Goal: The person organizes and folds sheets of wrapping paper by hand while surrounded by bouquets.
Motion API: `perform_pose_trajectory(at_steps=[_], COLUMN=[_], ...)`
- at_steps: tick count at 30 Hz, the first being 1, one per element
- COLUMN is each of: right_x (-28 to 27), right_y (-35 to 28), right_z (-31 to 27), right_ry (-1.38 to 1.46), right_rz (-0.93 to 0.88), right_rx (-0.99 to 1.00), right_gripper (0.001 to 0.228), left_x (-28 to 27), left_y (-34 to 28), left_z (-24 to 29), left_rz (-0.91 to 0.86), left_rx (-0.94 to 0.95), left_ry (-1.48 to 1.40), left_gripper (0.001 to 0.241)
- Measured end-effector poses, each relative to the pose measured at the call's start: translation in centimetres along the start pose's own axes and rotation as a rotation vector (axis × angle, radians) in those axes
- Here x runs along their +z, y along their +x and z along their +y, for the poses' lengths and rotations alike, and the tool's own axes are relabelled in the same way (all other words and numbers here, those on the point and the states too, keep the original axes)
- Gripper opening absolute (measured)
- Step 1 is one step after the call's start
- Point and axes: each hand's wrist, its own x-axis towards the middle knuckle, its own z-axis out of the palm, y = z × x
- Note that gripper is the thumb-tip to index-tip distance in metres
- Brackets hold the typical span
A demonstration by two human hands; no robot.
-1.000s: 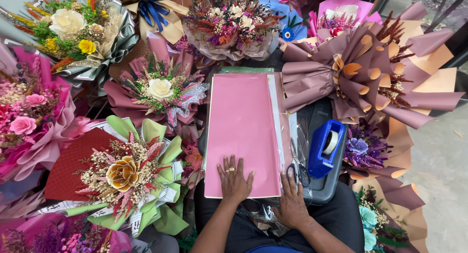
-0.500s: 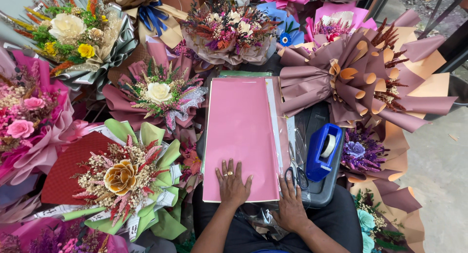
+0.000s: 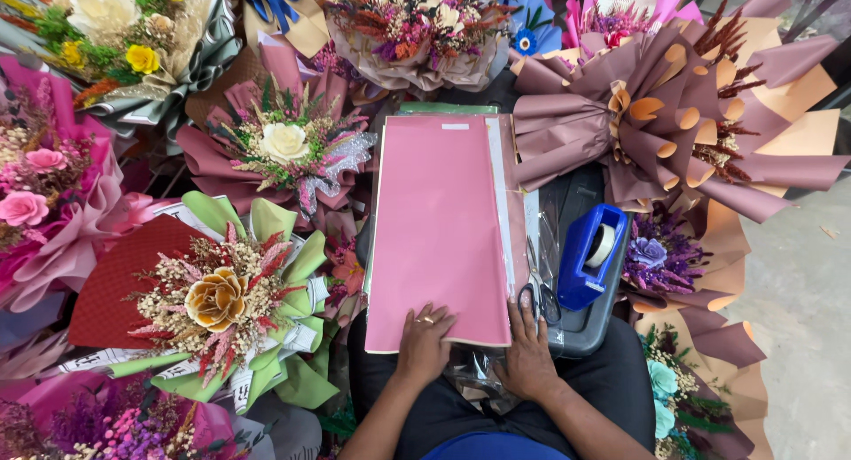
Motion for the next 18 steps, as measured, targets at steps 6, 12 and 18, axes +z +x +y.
perform_pose_trajectory(at_steps=[6, 12, 18], right_x=[2.5, -1.4, 2.2], right_y=[0.2, -0.1, 0.1], right_z=[0.7, -0.5, 0.6], right_ry=[-0.119, -0.002, -0.11], right_rz=[0.122, -0.145, 0.067], right_rx=[-0.011, 0.036, -0.022], right_gripper=[0.132, 0.064, 0.129], left_x=[-5.5, -1.7, -1.0], left_y=[1.4, 1.0, -0.6], left_z=[2.8, 1.3, 0.9], left_rz=[0.464, -0.12, -0.03], left_rx=[-0.006, -0.202, 0.035], left_ry=[-0.298, -0.13, -0.066], left_gripper=[0.028, 0.069, 0.069])
